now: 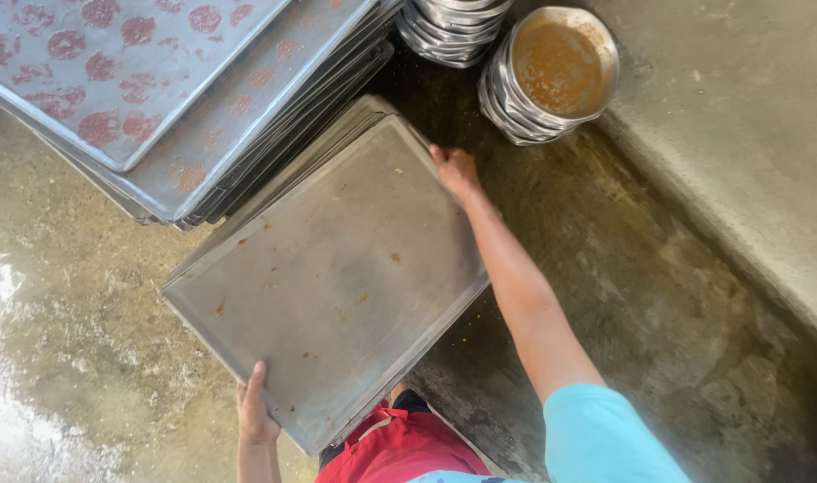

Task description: The person washes multiple metal baking trays in a concrete sink, rinsing them with water and stacking them on the floor. The person handles both plain and patterned trays, moving them from the sink to a stack on the ground.

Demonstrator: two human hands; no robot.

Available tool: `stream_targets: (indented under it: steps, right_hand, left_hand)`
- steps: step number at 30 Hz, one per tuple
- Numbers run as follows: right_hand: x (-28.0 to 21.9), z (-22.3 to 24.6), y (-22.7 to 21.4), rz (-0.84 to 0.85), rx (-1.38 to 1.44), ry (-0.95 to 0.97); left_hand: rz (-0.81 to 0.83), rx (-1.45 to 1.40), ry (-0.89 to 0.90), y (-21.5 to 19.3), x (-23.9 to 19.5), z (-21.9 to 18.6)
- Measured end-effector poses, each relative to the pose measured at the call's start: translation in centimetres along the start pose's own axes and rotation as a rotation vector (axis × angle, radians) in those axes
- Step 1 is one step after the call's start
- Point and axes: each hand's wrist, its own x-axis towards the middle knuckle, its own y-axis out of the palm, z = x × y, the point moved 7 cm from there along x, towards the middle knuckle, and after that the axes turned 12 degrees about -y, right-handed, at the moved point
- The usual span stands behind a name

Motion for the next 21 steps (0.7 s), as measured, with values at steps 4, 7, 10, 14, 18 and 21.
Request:
stream_targets:
  steps: [4,7,10,14,18,21]
  right_hand:
    - [-2.9,0.7,2.1,0.145,-0.046,0.086]
    - [-3.3,1.9,2.4,0.121,0.002,-0.023]
    - [-4.2,4.5,2.1,0.010,-0.107,-0.160]
    - [-6.6,8.6,-2.8,-0.145,-0.348,-0.060]
    - [-17.6,10.2,-8.6,-0.258,-0.424,0.054]
    - [-25.3,8.4,-7.3,-0.036,-0.461,0.299]
  left_hand:
    - [-0.056,0.020,0.062,-0.3,-1.4,-1.4]
    - [-0.140,0.063,0.135,-0.9,-1.9,-2.1]
    - [-0.231,0.330,0.345,-1.2,-2.8,-3.2]
    - [-0.490,0.863,0.335,0.3,-2.0,-2.0]
    - [-0.616,0.949,0.531,2.9,-3.5,-1.4]
    - [-0.740,0.993,0.470,4.6,-3.6,-1.3]
